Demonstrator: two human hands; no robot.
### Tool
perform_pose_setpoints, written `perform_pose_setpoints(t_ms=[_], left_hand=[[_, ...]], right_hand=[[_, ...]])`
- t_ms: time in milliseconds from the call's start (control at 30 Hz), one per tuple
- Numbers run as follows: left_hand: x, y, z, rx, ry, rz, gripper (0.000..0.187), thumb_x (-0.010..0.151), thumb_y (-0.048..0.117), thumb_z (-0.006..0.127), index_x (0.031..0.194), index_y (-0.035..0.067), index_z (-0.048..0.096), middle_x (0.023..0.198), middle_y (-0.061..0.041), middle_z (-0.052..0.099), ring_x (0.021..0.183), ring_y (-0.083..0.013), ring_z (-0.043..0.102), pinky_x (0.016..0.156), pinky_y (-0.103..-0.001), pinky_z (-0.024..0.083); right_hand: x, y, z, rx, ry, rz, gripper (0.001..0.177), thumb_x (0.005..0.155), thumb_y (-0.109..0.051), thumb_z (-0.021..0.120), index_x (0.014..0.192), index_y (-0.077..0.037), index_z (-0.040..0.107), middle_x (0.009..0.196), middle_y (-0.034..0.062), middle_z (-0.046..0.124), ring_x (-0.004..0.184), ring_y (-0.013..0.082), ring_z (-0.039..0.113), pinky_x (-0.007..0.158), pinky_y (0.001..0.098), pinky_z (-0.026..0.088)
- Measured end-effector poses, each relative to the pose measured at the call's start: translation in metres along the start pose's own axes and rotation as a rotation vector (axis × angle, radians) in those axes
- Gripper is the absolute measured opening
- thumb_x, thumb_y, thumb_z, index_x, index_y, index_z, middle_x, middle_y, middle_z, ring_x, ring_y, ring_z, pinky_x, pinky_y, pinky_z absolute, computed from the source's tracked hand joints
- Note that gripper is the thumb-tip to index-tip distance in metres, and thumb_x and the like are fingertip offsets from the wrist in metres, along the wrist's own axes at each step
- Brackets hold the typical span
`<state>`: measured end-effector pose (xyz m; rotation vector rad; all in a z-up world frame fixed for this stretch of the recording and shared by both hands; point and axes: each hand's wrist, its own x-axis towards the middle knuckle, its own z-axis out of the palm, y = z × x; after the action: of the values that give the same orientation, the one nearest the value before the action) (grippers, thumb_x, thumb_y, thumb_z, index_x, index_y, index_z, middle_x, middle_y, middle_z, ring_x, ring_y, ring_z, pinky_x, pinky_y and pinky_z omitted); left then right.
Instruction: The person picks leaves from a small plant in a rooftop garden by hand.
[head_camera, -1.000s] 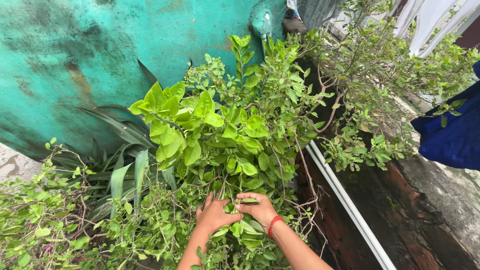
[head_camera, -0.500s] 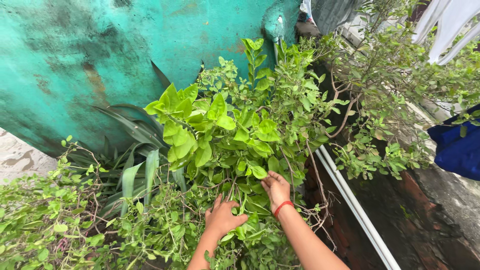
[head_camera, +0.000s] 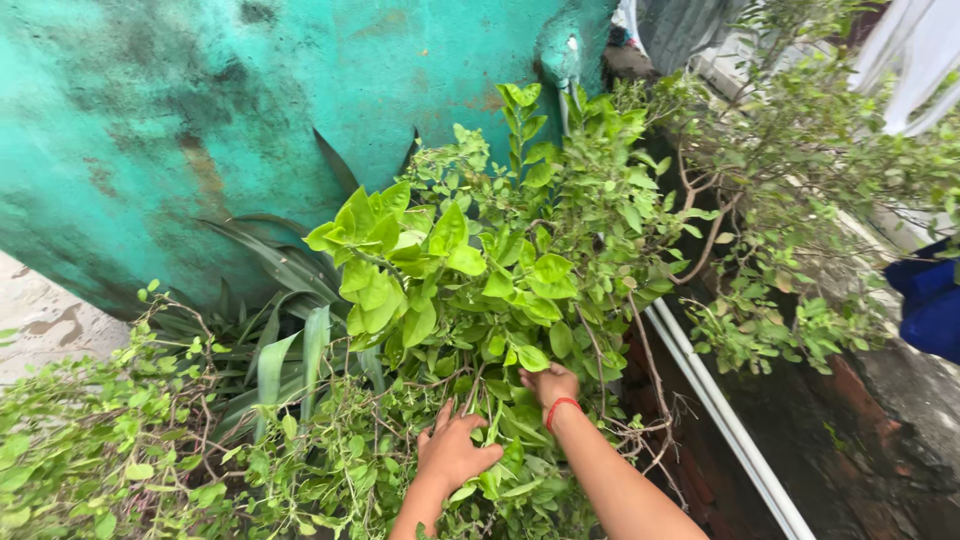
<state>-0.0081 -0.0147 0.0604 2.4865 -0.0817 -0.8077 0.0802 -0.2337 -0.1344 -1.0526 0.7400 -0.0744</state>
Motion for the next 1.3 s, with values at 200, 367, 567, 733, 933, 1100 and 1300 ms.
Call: perform_pose_setpoints(t_ms=[200, 367, 567, 733, 933, 1100, 1300], left_hand=[[0.000, -0.006, -0.003, 0.001, 0.001, 0.025, 0.063, 0.070, 0.046, 0.072, 0.129, 0.025, 0.068, 0.159, -0.005, 0.045, 0.159, -0.0165, 0.017, 0.126, -0.054, 0.014], [-0.001, -0.007, -0.002, -0.012, 0.009, 0.025, 0.063, 0.070, 0.045, 0.073, 0.129, 0.025, 0.069, 0.158, -0.006, 0.044, 0.158, -0.0159, 0.017, 0.125, -0.054, 0.015], [-0.002, -0.006, 0.000, -0.003, -0.002, 0.019, 0.063, 0.070, 0.044, 0.073, 0.130, 0.025, 0.068, 0.159, -0.006, 0.044, 0.159, -0.0158, 0.017, 0.125, -0.054, 0.014], [-0.001, -0.007, 0.002, -0.006, 0.002, 0.022, 0.064, 0.070, 0.044, 0.072, 0.131, 0.026, 0.068, 0.159, -0.005, 0.044, 0.159, -0.0153, 0.018, 0.126, -0.053, 0.015], [0.000, -0.009, 0.004, -0.012, 0.003, 0.021, 0.065, 0.069, 0.045, 0.073, 0.131, 0.026, 0.068, 0.159, -0.005, 0.044, 0.159, -0.0151, 0.017, 0.126, -0.051, 0.015], [0.004, -0.010, 0.006, -0.010, 0.002, 0.015, 0.065, 0.069, 0.045, 0.073, 0.132, 0.026, 0.068, 0.160, -0.006, 0.042, 0.159, -0.0151, 0.016, 0.125, -0.054, 0.015], [0.005, -0.014, 0.007, 0.004, 0.008, 0.019, 0.065, 0.068, 0.046, 0.073, 0.131, 0.026, 0.068, 0.161, -0.004, 0.042, 0.159, -0.0147, 0.016, 0.125, -0.053, 0.016]], right_hand=[[-0.008, 0.017, -0.017, -0.136, 0.062, -0.133, 0.012, 0.095, -0.001, 0.066, 0.096, 0.006, 0.075, 0.088, 0.0130, 0.078, 0.077, 0.0158, 0.072, 0.076, 0.0265, 0.056], [-0.021, 0.029, -0.032, -0.286, 0.065, -0.153, 0.013, 0.092, -0.009, 0.076, 0.097, 0.004, 0.077, 0.089, 0.0069, 0.078, 0.077, 0.0110, 0.065, 0.075, 0.0266, 0.052], [-0.027, 0.036, -0.036, -0.411, -0.018, -0.253, 0.013, 0.089, -0.012, 0.075, 0.095, -0.001, 0.078, 0.087, 0.0027, 0.079, 0.078, 0.0081, 0.068, 0.076, 0.0248, 0.053], [-0.030, 0.037, -0.043, -0.713, -0.033, -0.314, 0.010, 0.092, -0.010, 0.071, 0.095, -0.003, 0.077, 0.085, 0.0072, 0.080, 0.076, 0.0129, 0.070, 0.074, 0.0286, 0.055], [-0.058, 0.028, -0.051, -1.140, -0.121, -0.405, 0.025, 0.084, -0.018, 0.069, 0.108, -0.014, 0.076, 0.098, 0.0166, 0.076, 0.093, 0.0344, 0.073, 0.085, 0.0430, 0.057], [-0.080, -0.005, -0.035, -1.313, -0.218, -0.292, 0.035, 0.086, -0.028, 0.068, 0.119, -0.019, 0.072, 0.107, 0.0175, 0.074, 0.103, 0.0380, 0.070, 0.093, 0.0479, 0.054], [-0.070, -0.008, -0.028, -1.456, -0.326, -0.231, 0.040, 0.081, -0.029, 0.069, 0.116, -0.011, 0.073, 0.112, 0.0211, 0.073, 0.107, 0.0387, 0.069, 0.098, 0.0472, 0.054]])
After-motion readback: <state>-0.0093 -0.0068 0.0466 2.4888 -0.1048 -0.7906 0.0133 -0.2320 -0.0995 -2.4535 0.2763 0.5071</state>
